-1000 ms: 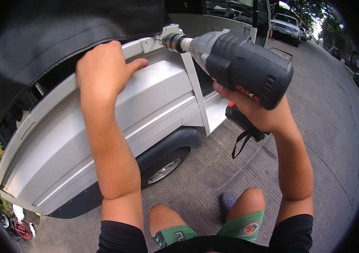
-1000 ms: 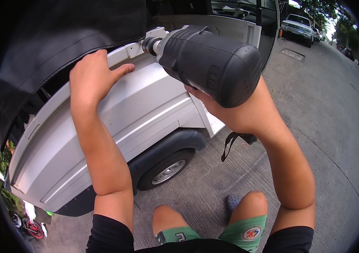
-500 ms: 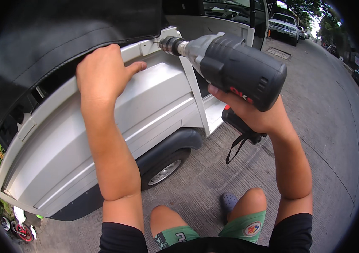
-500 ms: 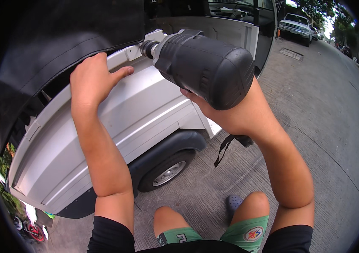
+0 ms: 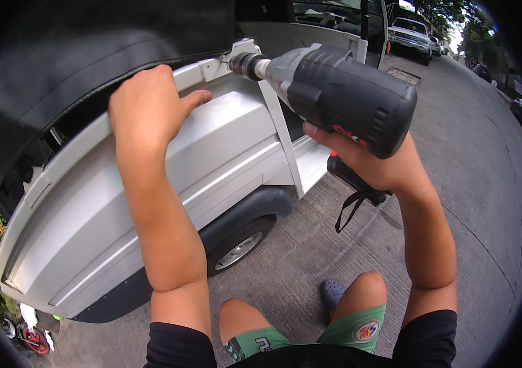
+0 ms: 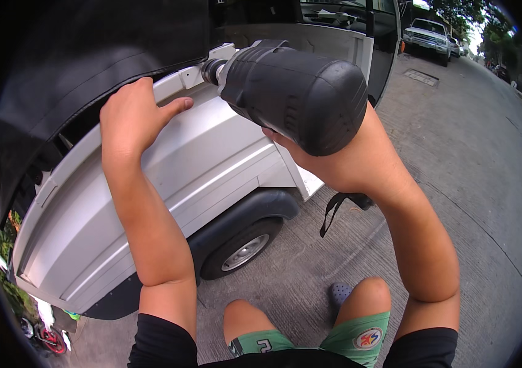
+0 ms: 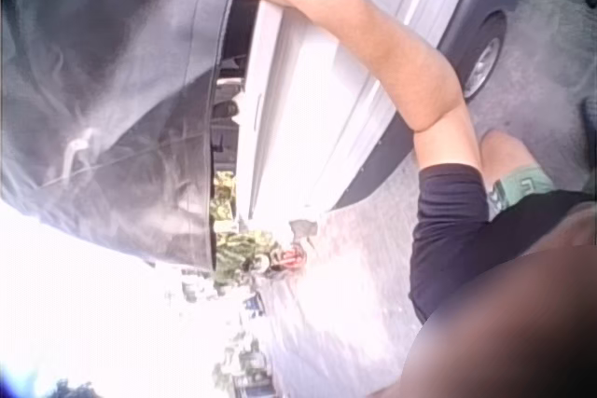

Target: Marking and drilling holes on a vehicle frame to attach a bracket.

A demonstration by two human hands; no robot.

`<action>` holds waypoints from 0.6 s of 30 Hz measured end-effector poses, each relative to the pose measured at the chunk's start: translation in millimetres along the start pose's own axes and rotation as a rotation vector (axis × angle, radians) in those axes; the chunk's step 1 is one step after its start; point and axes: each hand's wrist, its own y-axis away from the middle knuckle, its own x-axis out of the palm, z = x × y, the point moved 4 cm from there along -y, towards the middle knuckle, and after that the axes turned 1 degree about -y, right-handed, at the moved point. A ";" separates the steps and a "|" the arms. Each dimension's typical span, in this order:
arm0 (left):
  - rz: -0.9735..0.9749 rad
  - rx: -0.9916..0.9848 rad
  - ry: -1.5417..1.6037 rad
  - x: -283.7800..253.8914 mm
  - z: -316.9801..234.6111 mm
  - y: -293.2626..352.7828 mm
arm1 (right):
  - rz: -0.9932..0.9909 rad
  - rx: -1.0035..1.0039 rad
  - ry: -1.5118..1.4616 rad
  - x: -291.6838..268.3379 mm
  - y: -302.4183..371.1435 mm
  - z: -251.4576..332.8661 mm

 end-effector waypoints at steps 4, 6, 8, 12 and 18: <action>-0.004 -0.008 0.001 -1.1 -0.8 0.3 | 0.012 0.007 0.003 -1.2 -0.5 1.8; -0.003 -0.005 0.005 -1.4 -1.3 -0.2 | 0.015 -0.011 0.018 -1.1 1.6 -0.5; -0.001 -0.003 0.010 -1.0 -1.8 -0.2 | 0.008 -0.018 0.027 -0.7 2.4 -0.9; -0.003 -0.006 0.010 -2.1 -0.6 0.6 | 0.013 0.019 -0.003 1.3 1.9 -2.9; -0.004 -0.002 0.005 -1.6 -0.4 0.8 | -0.010 -0.013 -0.013 1.9 1.3 -0.9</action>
